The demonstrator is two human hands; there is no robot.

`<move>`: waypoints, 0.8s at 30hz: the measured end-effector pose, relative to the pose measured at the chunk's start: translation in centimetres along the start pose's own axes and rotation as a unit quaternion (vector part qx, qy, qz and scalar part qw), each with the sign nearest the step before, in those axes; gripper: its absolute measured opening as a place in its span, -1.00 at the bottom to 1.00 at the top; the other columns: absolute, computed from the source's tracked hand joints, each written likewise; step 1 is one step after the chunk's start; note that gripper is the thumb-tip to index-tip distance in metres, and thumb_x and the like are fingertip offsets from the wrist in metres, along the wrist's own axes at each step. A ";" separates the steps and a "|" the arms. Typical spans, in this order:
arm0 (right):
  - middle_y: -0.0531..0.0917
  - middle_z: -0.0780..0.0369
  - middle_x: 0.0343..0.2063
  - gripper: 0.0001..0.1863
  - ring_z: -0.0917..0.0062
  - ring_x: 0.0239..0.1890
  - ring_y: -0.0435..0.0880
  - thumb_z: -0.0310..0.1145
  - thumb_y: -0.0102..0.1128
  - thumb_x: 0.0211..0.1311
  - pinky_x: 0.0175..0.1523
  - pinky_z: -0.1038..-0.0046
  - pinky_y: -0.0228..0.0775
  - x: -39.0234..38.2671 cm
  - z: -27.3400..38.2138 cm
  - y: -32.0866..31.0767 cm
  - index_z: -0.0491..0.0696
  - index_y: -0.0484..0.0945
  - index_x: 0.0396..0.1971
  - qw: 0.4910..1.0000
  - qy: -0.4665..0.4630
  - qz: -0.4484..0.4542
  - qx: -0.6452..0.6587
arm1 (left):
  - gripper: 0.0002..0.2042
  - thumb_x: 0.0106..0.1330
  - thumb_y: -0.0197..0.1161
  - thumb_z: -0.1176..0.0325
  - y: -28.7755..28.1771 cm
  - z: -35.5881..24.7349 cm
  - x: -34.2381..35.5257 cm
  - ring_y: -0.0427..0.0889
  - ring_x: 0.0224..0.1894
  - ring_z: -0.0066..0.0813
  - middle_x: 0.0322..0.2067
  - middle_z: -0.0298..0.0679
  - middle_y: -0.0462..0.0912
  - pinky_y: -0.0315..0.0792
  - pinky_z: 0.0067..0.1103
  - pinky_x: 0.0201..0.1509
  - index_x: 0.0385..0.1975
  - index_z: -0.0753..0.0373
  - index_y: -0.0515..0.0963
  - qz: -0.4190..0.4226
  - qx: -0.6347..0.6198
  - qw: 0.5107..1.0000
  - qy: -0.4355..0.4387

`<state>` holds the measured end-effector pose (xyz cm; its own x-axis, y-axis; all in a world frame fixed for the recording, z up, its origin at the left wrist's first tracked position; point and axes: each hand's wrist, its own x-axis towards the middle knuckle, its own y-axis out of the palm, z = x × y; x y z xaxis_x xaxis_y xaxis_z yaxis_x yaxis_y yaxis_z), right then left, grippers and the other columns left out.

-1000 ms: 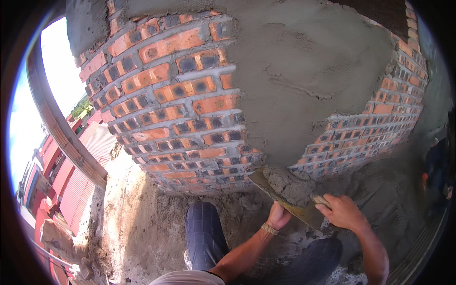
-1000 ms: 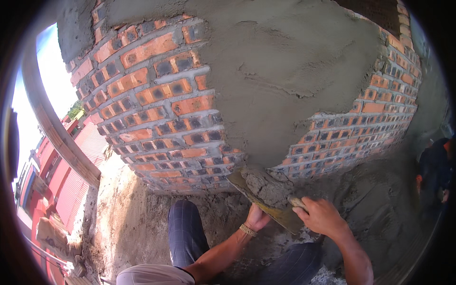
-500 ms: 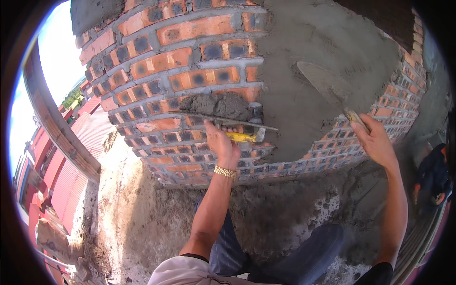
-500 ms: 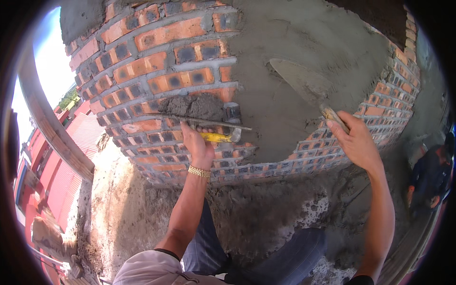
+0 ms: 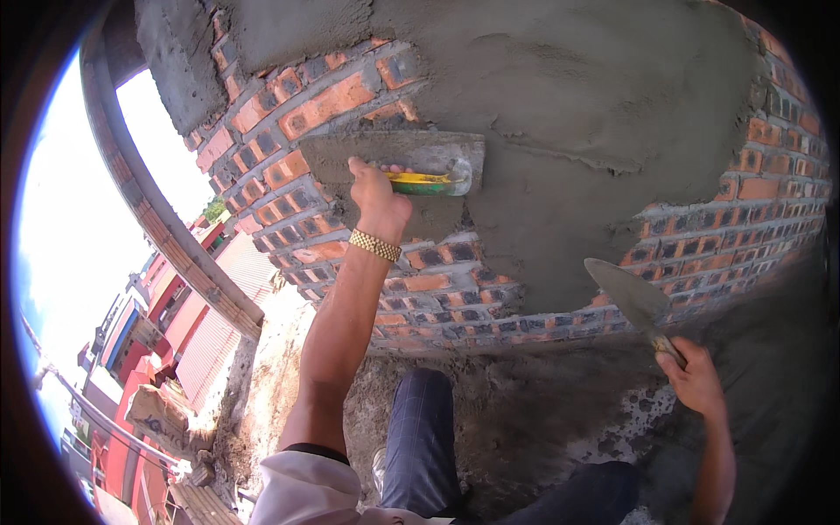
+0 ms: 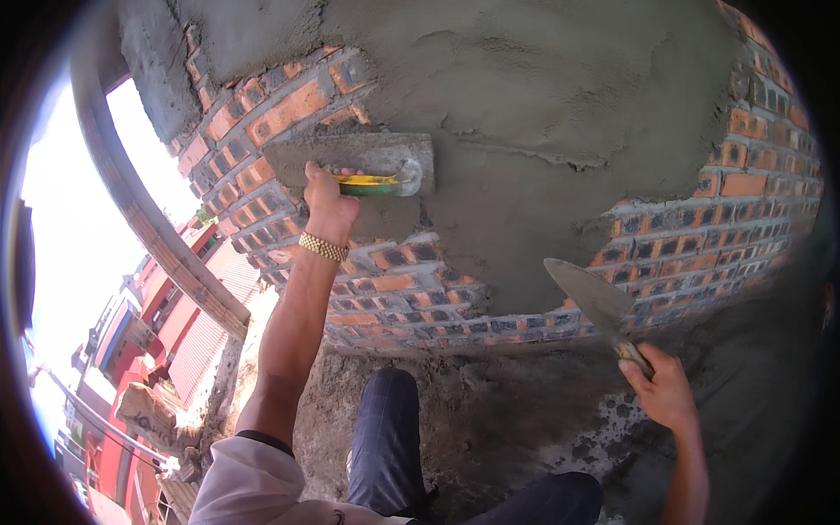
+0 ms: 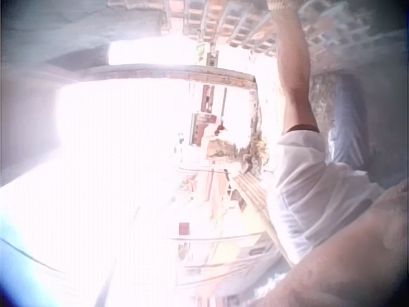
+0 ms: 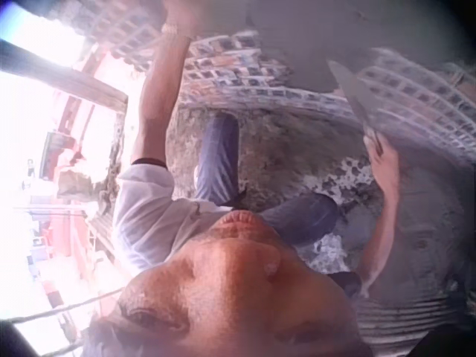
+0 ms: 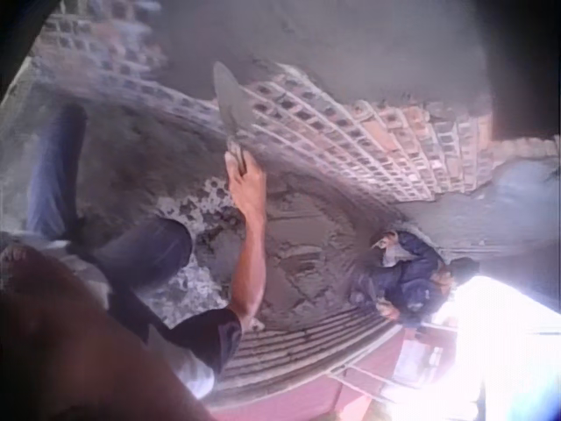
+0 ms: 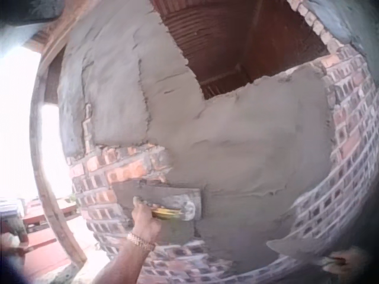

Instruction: The person applies cement mortar to a brick wall using a trowel and a plastering float, spreading and smoothing the mixture over the brick surface.

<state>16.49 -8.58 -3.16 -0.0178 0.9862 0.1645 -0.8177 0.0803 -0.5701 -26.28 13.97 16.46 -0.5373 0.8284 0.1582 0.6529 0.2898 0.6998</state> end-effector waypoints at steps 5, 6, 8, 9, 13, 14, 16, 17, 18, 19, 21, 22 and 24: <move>0.42 0.09 -0.64 -0.70 0.48 -0.59 0.26 -0.28 0.24 0.38 -0.43 0.35 0.25 0.8 -5.9 0.4 -0.23 0.46 -0.35 0.998 -0.012 0.005 0.065 | -0.66 0.58 -0.18 0.04 6.2 -3.0 0.8 0.39 -0.47 -0.37 -0.43 -0.23 0.34 0.50 -0.16 -0.17 -0.22 0.24 0.23 0.048 0.045 0.996 0.053; 0.42 0.09 -0.64 -0.70 0.47 -0.59 0.27 -0.28 0.24 0.38 -0.43 0.35 0.25 0.7 -6.4 0.2 -0.23 0.45 -0.35 0.998 -0.007 0.007 0.069 | -0.68 0.58 -0.19 0.06 7.8 -3.3 0.9 0.39 -0.46 -0.37 -0.43 -0.23 0.34 0.50 -0.16 -0.17 -0.22 0.24 0.23 0.053 0.046 0.996 0.055; 0.41 0.08 -0.63 -0.70 0.47 -0.59 0.27 -0.28 0.25 0.37 -0.43 0.34 0.25 0.7 -6.8 -0.3 -0.24 0.45 -0.35 0.997 -0.001 0.013 0.078 | -0.71 0.59 -0.20 0.10 10.3 -4.6 0.9 0.38 -0.46 -0.37 -0.42 -0.22 0.35 0.50 -0.16 -0.16 -0.21 0.22 0.23 0.060 0.056 0.994 0.068; 0.42 0.07 -0.63 -0.70 0.46 -0.59 0.27 -0.28 0.25 0.37 -0.42 0.34 0.25 0.7 -6.9 -0.5 -0.25 0.45 -0.35 0.997 -0.012 0.009 0.072 | -0.72 0.59 -0.21 0.11 11.5 -5.1 1.1 0.38 -0.46 -0.37 -0.40 -0.22 0.35 0.50 -0.16 -0.15 -0.21 0.21 0.23 0.067 0.063 0.993 0.073; 0.45 0.06 -0.63 -0.72 0.41 -0.61 0.30 -0.32 0.26 0.35 -0.41 0.34 0.28 1.0 -7.6 -1.0 -0.25 0.47 -0.34 0.997 -0.046 0.002 0.061 | -0.75 0.59 -0.21 0.14 15.5 -7.6 2.4 0.38 -0.45 -0.36 -0.34 -0.19 0.36 0.49 -0.14 -0.15 -0.19 0.21 0.22 0.097 0.083 0.987 0.094; 0.45 0.06 -0.63 -0.73 0.41 -0.61 0.31 -0.33 0.26 0.35 -0.41 0.34 0.29 0.8 -7.6 -1.5 -0.24 0.47 -0.34 0.998 -0.036 -0.016 0.057 | -0.75 0.59 -0.21 0.15 16.9 -7.3 2.5 0.39 -0.43 -0.35 -0.28 -0.16 0.37 0.51 -0.10 -0.13 -0.12 0.23 0.25 0.114 0.079 0.984 0.111; 0.45 0.10 -0.64 -0.76 0.46 -0.63 0.33 -0.35 0.26 0.34 -0.43 0.37 0.27 1.0 -7.7 -2.0 -0.24 0.47 -0.35 0.996 -0.045 -0.040 0.063 | -0.73 0.59 -0.19 0.14 19.9 -8.2 1.9 0.40 -0.42 -0.34 -0.25 -0.13 0.37 0.53 -0.06 -0.10 -0.07 0.24 0.26 0.143 0.078 0.978 0.130; 0.45 0.13 -0.65 -0.76 0.51 -0.64 0.34 -0.37 0.26 0.34 -0.45 0.39 0.26 1.3 -7.8 -2.1 -0.23 0.47 -0.36 0.994 -0.059 -0.055 0.068 | -0.71 0.59 -0.18 0.13 21.5 -8.8 1.4 0.41 -0.41 -0.34 -0.24 -0.12 0.38 0.54 -0.04 -0.09 -0.04 0.25 0.27 0.155 0.080 0.975 0.140; 0.44 0.16 -0.65 -0.77 0.55 -0.65 0.34 -0.38 0.26 0.34 -0.47 0.41 0.24 1.2 -7.7 -2.4 -0.23 0.47 -0.37 0.992 -0.075 -0.069 0.071 | -0.69 0.59 -0.17 0.11 23.0 -9.7 1.0 0.42 -0.40 -0.34 -0.23 -0.12 0.38 0.55 -0.02 -0.08 -0.03 0.26 0.27 0.173 0.094 0.969 0.150; 0.44 0.20 -0.66 -0.77 0.60 -0.65 0.34 -0.38 0.25 0.35 -0.49 0.44 0.23 1.1 -7.5 -2.6 -0.22 0.46 -0.39 0.993 -0.054 -0.063 0.088 | -0.67 0.59 -0.17 0.10 24.2 -10.2 1.0 0.42 -0.39 -0.34 -0.22 -0.11 0.38 0.56 -0.01 -0.08 -0.01 0.27 0.27 0.188 0.104 0.964 0.158; 0.43 0.28 -0.67 -0.76 0.69 -0.65 0.34 -0.37 0.23 0.37 -0.52 0.49 0.21 1.1 -7.1 -3.3 -0.20 0.45 -0.42 0.991 -0.019 -0.054 0.123 | -0.63 0.59 -0.15 0.05 25.8 -10.7 0.1 0.44 -0.38 -0.33 -0.24 -0.11 0.39 0.58 -0.02 -0.09 -0.03 0.30 0.28 0.224 0.141 0.948 0.180; 0.42 0.31 -0.67 -0.75 0.71 -0.64 0.35 -0.35 0.21 0.39 -0.53 0.50 0.20 0.6 -7.1 -3.9 -0.19 0.45 -0.44 0.989 0.000 -0.065 0.131 | -0.61 0.58 -0.14 0.02 26.9 -10.2 -1.2 0.45 -0.38 -0.33 -0.26 -0.12 0.40 0.59 -0.03 -0.10 -0.06 0.31 0.29 0.247 0.163 0.936 0.191; 0.39 0.38 -0.68 -0.71 0.76 -0.63 0.35 -0.31 0.18 0.42 -0.54 0.53 0.20 0.0 -7.5 -3.5 -0.16 0.43 -0.47 0.982 0.019 -0.087 0.164 | -0.65 0.58 -0.10 0.12 27.3 -9.6 -5.1 0.44 -0.38 -0.38 -0.33 -0.17 0.36 0.63 -0.09 -0.11 -0.11 0.37 0.23 0.298 0.218 0.911 0.183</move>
<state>23.69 -7.79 -7.19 0.1552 0.9670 0.2021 -0.9480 0.2034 -0.2450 -10.85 13.06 41.39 -0.1085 0.7085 0.6974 0.9940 0.0702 0.0834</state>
